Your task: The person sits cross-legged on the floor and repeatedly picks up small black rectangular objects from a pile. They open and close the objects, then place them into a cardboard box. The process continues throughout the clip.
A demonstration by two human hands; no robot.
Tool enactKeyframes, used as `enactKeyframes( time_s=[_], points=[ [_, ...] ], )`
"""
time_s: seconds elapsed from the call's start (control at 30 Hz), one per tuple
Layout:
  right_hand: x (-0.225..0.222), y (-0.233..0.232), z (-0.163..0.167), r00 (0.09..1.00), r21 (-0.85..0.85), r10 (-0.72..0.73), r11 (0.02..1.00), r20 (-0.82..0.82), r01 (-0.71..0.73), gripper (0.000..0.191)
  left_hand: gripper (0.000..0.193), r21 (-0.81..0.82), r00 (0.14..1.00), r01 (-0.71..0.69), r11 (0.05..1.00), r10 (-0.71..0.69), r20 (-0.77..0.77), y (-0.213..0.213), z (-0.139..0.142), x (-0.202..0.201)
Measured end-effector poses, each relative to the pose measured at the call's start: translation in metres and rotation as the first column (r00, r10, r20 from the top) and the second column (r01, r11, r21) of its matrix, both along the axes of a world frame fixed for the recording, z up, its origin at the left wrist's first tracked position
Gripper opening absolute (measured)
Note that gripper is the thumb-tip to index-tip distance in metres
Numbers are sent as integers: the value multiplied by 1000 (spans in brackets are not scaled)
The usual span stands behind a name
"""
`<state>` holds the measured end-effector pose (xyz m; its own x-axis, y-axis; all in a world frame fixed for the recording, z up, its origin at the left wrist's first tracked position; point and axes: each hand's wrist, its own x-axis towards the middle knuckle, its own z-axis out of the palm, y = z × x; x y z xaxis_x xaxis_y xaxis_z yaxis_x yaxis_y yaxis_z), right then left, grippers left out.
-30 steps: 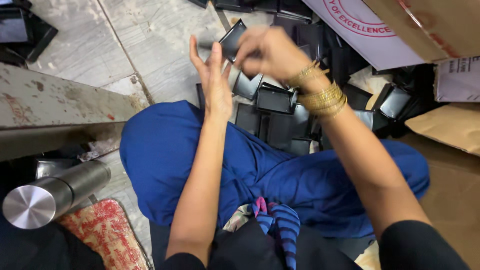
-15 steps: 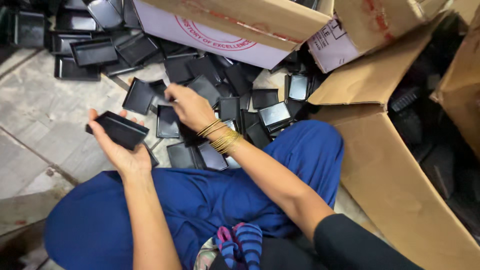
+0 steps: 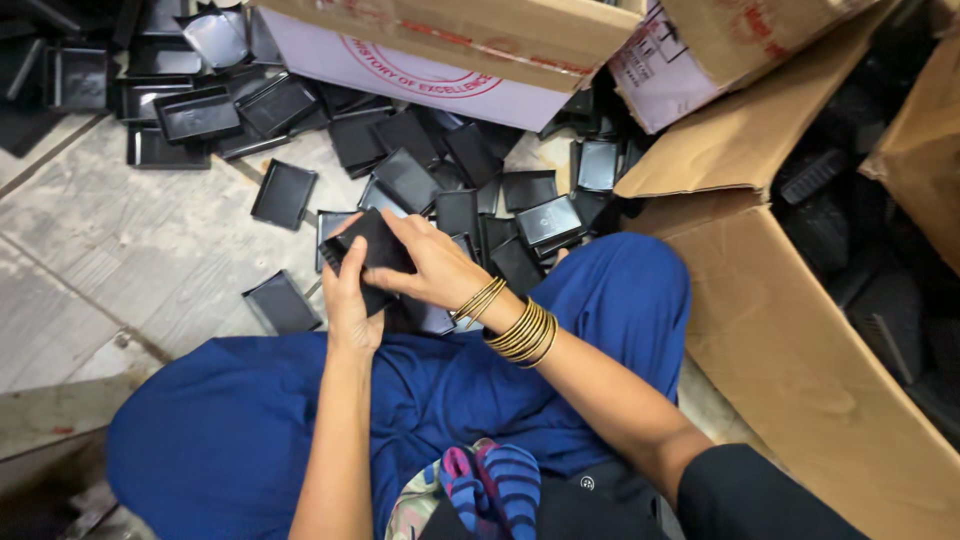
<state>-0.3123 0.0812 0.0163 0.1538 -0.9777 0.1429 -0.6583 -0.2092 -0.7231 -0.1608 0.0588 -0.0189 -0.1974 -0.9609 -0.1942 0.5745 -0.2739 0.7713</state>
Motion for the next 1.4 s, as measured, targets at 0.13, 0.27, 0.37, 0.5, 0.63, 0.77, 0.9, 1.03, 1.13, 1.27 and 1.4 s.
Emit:
enactKeyframes(
  time_s=[0.13, 0.27, 0.37, 0.5, 0.63, 0.77, 0.9, 1.03, 1.13, 1.27, 1.4],
  points=[
    [0, -8, 16, 998, 94, 53, 994, -42, -49, 94, 58, 8, 981, -77, 997, 78, -179, -5, -12, 6],
    [5, -5, 21, 917, 308, -80, 950, 390, -48, 96, 61, -135, 988, -141, 981, 130, -88, -9, -17, 5],
    [14, -3, 17, 951, 211, 27, 973, 307, -96, 95, 61, -131, 990, -133, 982, 125, -72, -9, -15, 5],
    [22, -4, 9, 882, 227, 61, 956, 467, -186, 96, 63, -159, 991, -132, 979, 134, 1, -10, -8, 9],
    [24, -3, 0, 948, 199, 88, 968, 306, -155, 97, 60, -205, 992, -110, 973, 122, 43, -8, -1, 13],
    [24, -7, -6, 886, 229, 124, 942, 447, -247, 97, 61, -244, 991, -118, 962, 131, 37, -7, 5, 14],
    [21, -17, -2, 781, 210, 62, 947, 621, -242, 76, 53, -213, 970, -230, 950, 207, -126, -16, 6, 19],
    [23, -10, 13, 976, 14, 63, 998, 207, -68, 52, 51, -559, 714, -275, 782, 556, 426, -23, 1, 43],
    [35, 5, 25, 973, -179, 188, 970, 134, -162, 50, 55, -553, 296, -207, 807, 590, 751, -23, -3, 51],
    [38, 23, 33, 987, 6, 136, 991, 87, -137, 44, 61, -602, 383, -321, 731, 682, 623, -21, 0, 42],
    [6, 31, 20, 988, 106, 22, 994, 156, -39, 41, 59, -594, 579, -171, 786, 568, 585, -11, 4, 29]
  ],
)
